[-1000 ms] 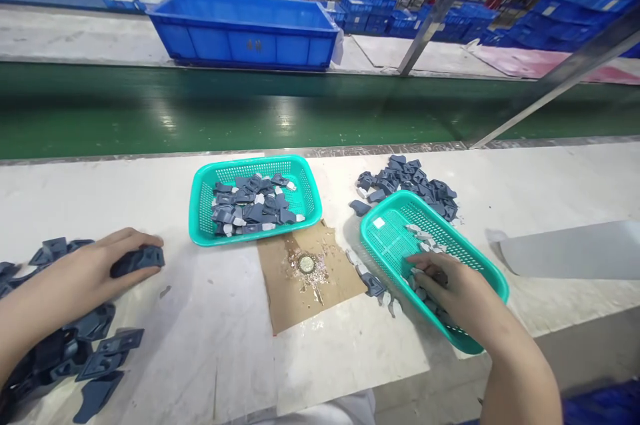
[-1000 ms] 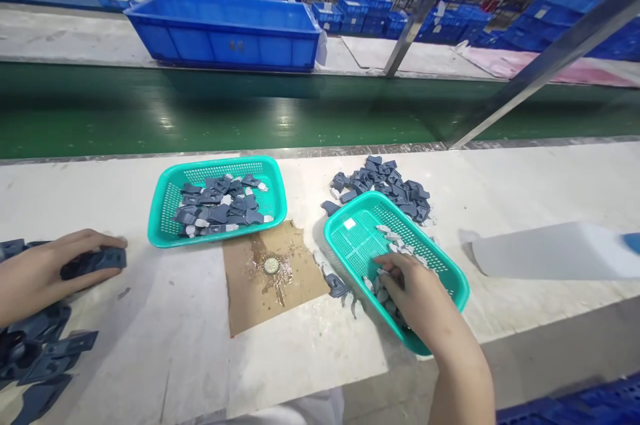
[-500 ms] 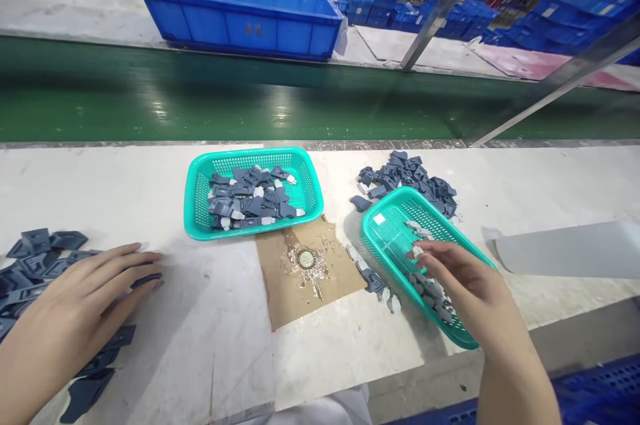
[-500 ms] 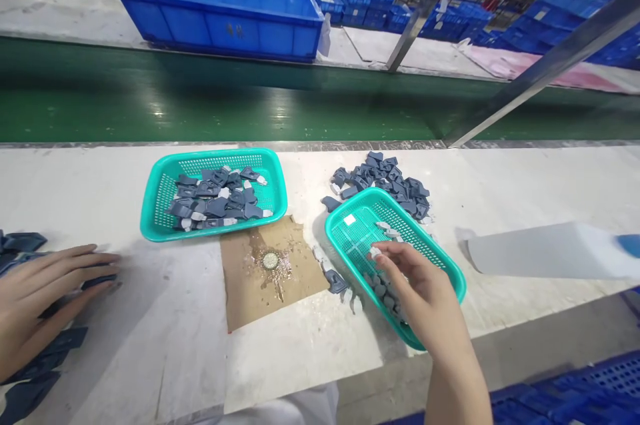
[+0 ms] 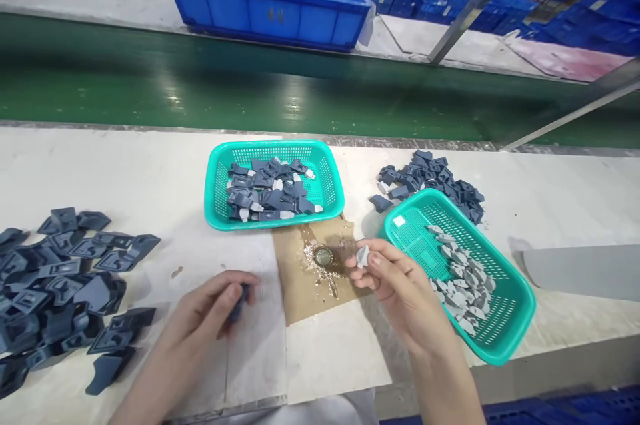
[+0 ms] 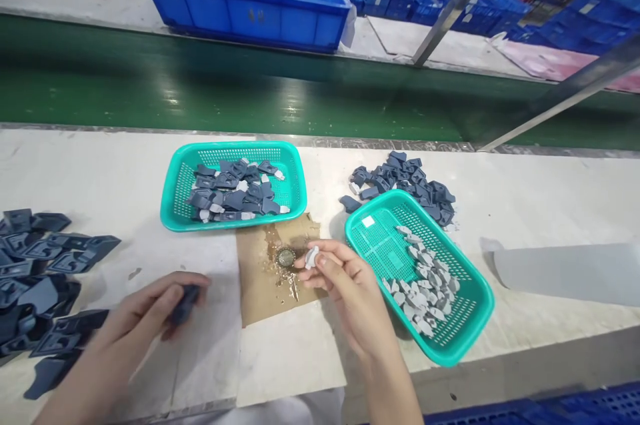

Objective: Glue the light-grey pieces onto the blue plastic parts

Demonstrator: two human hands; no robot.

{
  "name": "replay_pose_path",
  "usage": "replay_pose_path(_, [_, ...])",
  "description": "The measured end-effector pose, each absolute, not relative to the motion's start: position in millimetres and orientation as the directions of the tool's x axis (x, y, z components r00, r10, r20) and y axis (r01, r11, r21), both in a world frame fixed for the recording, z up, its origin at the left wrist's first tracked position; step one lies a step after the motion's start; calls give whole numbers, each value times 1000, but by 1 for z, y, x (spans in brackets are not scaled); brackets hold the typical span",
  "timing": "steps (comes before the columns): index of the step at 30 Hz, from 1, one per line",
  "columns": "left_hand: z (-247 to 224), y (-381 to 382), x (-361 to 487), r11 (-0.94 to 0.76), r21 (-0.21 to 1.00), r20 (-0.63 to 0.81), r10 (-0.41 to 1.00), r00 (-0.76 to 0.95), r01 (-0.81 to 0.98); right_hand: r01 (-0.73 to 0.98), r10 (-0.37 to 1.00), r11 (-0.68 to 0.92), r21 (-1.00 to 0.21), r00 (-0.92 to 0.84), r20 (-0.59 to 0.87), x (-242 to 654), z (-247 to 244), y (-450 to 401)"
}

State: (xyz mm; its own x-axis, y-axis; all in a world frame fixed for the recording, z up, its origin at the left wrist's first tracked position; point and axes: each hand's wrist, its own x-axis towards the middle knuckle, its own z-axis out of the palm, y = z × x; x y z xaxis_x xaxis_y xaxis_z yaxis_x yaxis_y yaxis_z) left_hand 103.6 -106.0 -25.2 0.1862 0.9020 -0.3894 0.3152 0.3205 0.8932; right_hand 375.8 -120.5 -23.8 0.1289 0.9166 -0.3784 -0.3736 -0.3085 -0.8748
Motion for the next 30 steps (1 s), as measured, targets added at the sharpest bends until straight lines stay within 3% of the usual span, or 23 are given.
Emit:
replay_pose_path(5, [-30,-116,132,286,929,-345,899,271,234,-249,907,-310,-918,212,-364,370,-36,-121])
replay_pose_path(11, [-39,-125,147,370,914,-404,864,300,166,157,938,-195,-968,317,-138,368,-50,-125])
replay_pose_path(15, [-45,-123,148,295,926,-354,896,269,237,349,971,-98,-932,239,-13,366,-52,-125])
replay_pose_path(19, [-40,-123,153,330,936,-352,898,264,126,557,991,43,-830,81,106,362,-45,-121])
replay_pose_path(24, [-34,-125,156,493,870,-473,846,245,-24,638,982,175,-750,-57,181,363,-44,-118])
replay_pose_path(30, [-37,-119,151,541,827,-485,824,292,-154,663,974,203,-721,-60,219,362,-47,-120])
